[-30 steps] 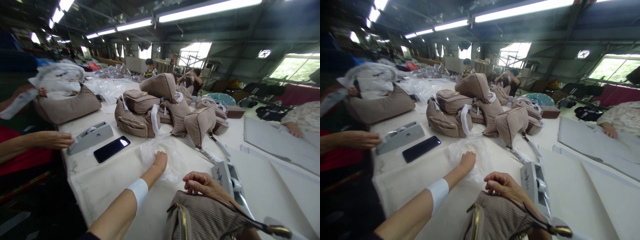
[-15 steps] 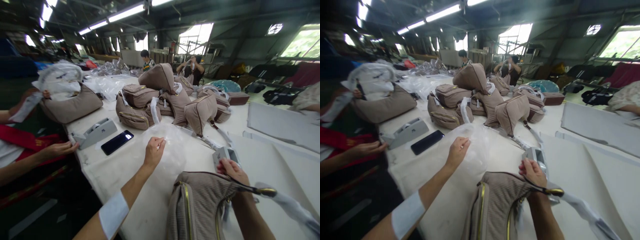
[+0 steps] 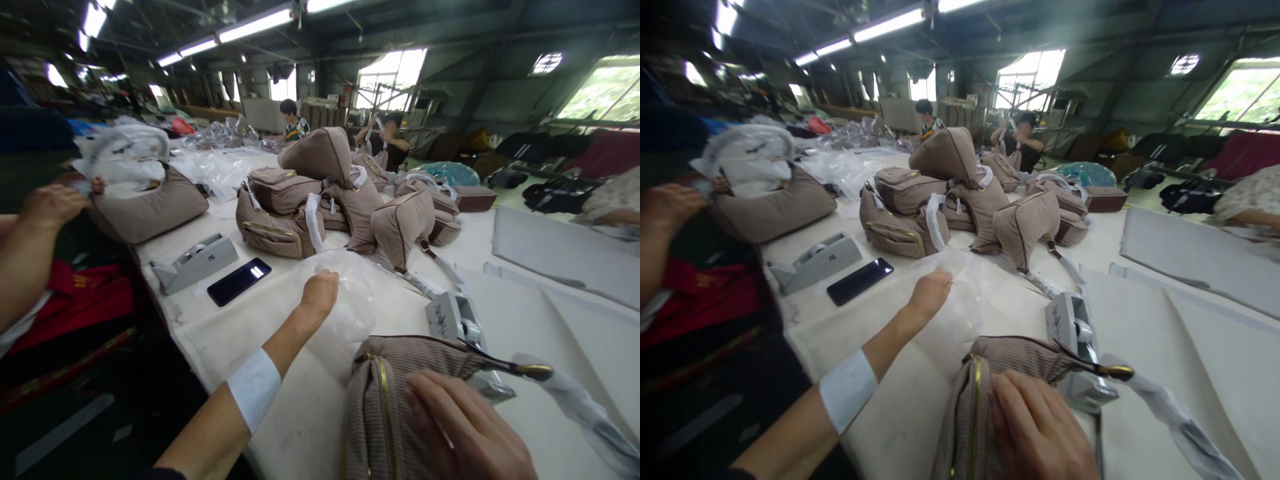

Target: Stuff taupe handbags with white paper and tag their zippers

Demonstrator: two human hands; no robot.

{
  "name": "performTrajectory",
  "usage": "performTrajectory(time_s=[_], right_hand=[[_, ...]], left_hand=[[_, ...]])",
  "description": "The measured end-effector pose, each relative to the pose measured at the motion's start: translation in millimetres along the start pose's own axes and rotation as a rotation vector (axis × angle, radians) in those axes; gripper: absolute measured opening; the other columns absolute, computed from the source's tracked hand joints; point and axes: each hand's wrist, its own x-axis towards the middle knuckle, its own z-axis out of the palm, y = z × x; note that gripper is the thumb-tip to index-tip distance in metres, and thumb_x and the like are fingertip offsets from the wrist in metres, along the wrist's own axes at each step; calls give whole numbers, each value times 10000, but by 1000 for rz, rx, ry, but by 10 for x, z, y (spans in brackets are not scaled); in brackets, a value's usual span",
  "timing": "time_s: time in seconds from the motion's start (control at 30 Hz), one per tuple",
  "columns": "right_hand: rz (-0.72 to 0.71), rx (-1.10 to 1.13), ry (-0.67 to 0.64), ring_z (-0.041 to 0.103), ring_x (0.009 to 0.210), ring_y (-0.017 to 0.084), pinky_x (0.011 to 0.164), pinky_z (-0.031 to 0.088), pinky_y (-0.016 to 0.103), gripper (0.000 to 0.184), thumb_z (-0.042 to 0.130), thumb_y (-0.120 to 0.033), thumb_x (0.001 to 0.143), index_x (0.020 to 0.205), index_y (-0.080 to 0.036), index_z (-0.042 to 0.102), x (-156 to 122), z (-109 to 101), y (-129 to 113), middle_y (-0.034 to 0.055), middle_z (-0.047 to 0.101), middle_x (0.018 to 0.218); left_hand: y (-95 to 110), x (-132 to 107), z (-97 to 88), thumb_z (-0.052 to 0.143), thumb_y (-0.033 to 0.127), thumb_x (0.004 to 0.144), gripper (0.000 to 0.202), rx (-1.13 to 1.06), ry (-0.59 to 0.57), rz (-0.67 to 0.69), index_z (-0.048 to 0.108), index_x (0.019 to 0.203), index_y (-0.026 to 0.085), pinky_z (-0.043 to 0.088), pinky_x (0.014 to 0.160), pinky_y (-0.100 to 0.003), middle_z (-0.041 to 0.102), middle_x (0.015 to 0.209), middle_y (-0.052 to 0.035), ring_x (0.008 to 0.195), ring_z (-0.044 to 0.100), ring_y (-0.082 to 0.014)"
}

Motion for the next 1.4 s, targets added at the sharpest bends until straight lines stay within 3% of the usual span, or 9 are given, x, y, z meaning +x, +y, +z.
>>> performTrajectory(time_s=[0.13,0.33,0.43,0.53,0.7,0.8,0.97,1.13,1.4], right_hand=[[-77,-53,-185,607,890,235,979,290,467,251,392,-159,894,978,-214,622,347,152,103,64,687,949],[25,-103,-836,609,903,263,821,395,390,349,352,-293,944,885,-169,674,854,342,-58,118,685,928],[60,-176,-958,602,954,336,798,414,426,325,444,-317,878,871,-116,699,1003,453,-145,188,677,949],[88,-199,-1033,629,922,355,721,457,397,237,584,-215,755,910,-77,699,1048,559,-199,228,676,931],[80,-202,-1011,632,944,291,693,465,327,235,504,-77,802,928,-140,692,979,623,-220,164,682,963],[103,-134,-941,614,952,259,731,462,321,251,430,-130,885,887,-176,677,867,588,-167,101,679,946],[254,-76,-838,632,883,250,743,444,332,283,361,-161,920,934,-199,641,634,526,2,78,685,911],[266,109,-708,642,879,222,755,438,293,288,408,-195,897,1035,-236,657,517,461,102,75,688,961],[275,199,-685,628,857,203,737,420,279,278,444,-206,908,1045,-271,677,487,315,25,46,671,909]], left_hand=[[-40,-332,-128,511,193,825,131,-255,4,-37,589,926,164,455,855,-336,627,825,-33,845,613,-178],[-349,-953,149,595,277,742,313,-575,-98,-173,552,1006,114,502,713,-255,666,845,-51,747,631,-137],[-529,-960,333,530,255,790,175,-530,-65,-217,607,883,128,483,722,-266,648,758,-24,724,603,-134],[-709,-687,449,542,219,824,118,-409,2,-223,612,764,145,463,783,-318,614,730,-3,764,580,-148],[-719,-99,538,568,253,867,138,-322,109,-226,600,813,130,449,869,-406,622,896,-32,905,581,-177],[-557,-49,526,540,235,873,133,-388,136,-217,594,803,134,464,836,-381,617,858,-30,865,586,-168],[-386,-616,369,495,281,814,188,-640,32,-217,566,912,138,475,567,-249,604,716,-16,630,605,-141],[-381,-1202,255,566,328,712,264,-765,-82,-259,609,838,101,443,579,-235,611,685,-32,588,538,-116],[-221,-1407,98,672,277,689,160,-542,-105,-176,607,654,135,344,569,-233,525,607,14,585,460,-114]])
